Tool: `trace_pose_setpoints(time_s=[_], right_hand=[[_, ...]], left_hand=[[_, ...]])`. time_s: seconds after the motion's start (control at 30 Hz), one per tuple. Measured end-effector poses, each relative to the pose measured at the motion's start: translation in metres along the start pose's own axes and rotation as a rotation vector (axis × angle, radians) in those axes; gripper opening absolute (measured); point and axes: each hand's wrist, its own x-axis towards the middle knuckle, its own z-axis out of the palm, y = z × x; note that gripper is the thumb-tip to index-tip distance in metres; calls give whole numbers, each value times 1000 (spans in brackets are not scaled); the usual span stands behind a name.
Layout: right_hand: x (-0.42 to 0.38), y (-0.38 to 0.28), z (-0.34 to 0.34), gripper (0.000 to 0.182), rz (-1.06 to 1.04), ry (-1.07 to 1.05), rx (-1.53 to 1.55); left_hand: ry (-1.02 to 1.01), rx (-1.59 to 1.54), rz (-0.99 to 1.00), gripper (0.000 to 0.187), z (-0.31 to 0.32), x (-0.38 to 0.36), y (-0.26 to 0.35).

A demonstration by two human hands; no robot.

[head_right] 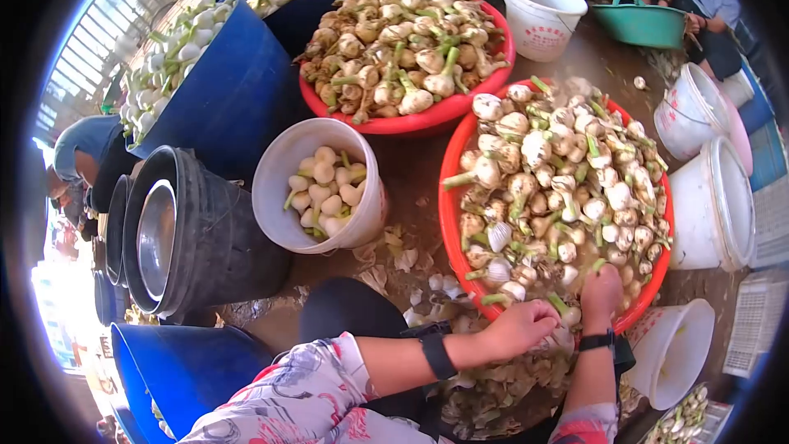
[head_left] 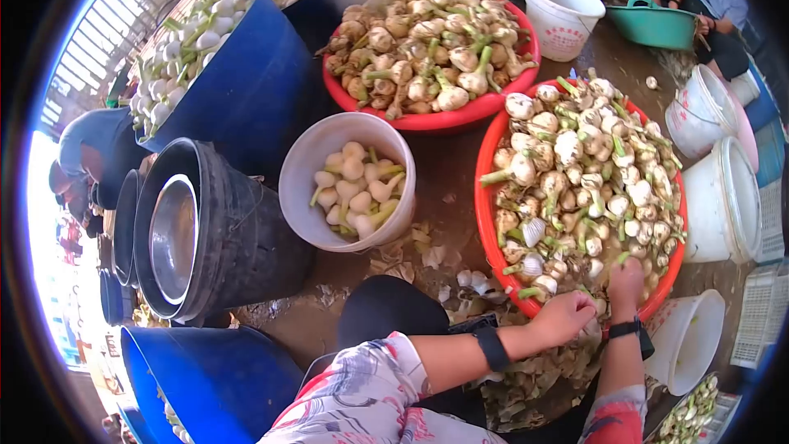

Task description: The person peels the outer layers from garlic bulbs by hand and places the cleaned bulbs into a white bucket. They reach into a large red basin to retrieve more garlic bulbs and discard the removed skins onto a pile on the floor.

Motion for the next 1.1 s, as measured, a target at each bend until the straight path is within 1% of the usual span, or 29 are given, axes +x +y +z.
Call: trace_pose_setpoints(time_s=[0.07,0.1,0.13,0.17,0.2,0.27,0.3,0.33,0.37,0.4,0.43,0.47,0.5,0.53,0.57,0.6,0.67,0.73,0.8,0.83,0.87,0.9,0.93,0.97,1.0,1.03,1.07,1.1], right_hand=[[-8,-32,-47,15,69,138,205],[-13,-30,-50,19,379,75,704],[-21,-42,-59,19,373,86,700],[-36,-64,-73,20,574,-59,1321],[-52,-85,-86,22,752,-217,1945],[-79,-109,-84,25,634,-401,2158],[-88,-132,-96,25,535,-293,2049],[-100,-133,-88,22,781,-169,1985],[-112,-122,-95,19,590,-315,1868],[-120,-113,-105,17,414,-468,1733],[-125,-119,-126,16,379,-428,1707],[-129,-128,-144,16,344,-415,1689],[-132,-127,-146,16,240,-347,1524],[-134,-122,-145,17,137,-290,1350],[-134,-118,-144,19,-232,-16,872],[-138,-114,-146,19,-215,6,872],[-140,-114,-164,16,-241,-118,786],[-146,-105,-162,15,-245,-141,779],[-150,-97,-159,14,-288,-179,735],[-151,-94,-158,14,-277,-173,741],[-152,-93,-157,15,-217,-196,792],[-155,-89,-152,15,-141,-216,859],[-156,-88,-151,15,-133,-213,872],[-157,-88,-150,17,-148,-148,979],[-157,-87,-148,18,-161,-81,1086],[-156,-86,-145,18,-149,-78,1100],[-154,-83,-142,18,-160,-108,1016],[-151,-80,-141,17,-172,-137,930]], left_hand=[[49,49,7,26,-2,-6,3],[257,205,267,30,-1,-8,1],[460,355,529,36,1,-11,1],[389,394,523,45,-3,-20,12],[463,475,622,47,0,-19,10],[308,461,640,47,-1,-27,10],[313,316,638,43,0,-26,3],[291,166,618,39,1,-35,15],[206,3,510,30,-2,-50,25],[226,117,500,26,-9,-48,22],[317,-51,458,27,-13,-49,19],[348,-80,493,28,-18,-45,17],[342,-155,475,27,-18,-48,15],[303,-34,516,26,-21,-50,10],[264,111,594,26,-20,-55,10],[229,251,675,26,-17,-58,10],[198,238,638,25,-9,-65,14],[180,222,594,25,-3,-71,17],[181,430,622,25,2,-73,19],[146,414,571,26,4,-75,20],[137,424,565,26,6,-74,20],[105,363,520,27,8,-70,17],[91,288,486,27,8,-67,17],[97,154,451,27,8,-62,17],[94,169,443,27,7,-59,18],[77,247,471,27,7,-57,19],[56,322,498,27,8,-55,19],[86,390,450,25,8,-55,18]])
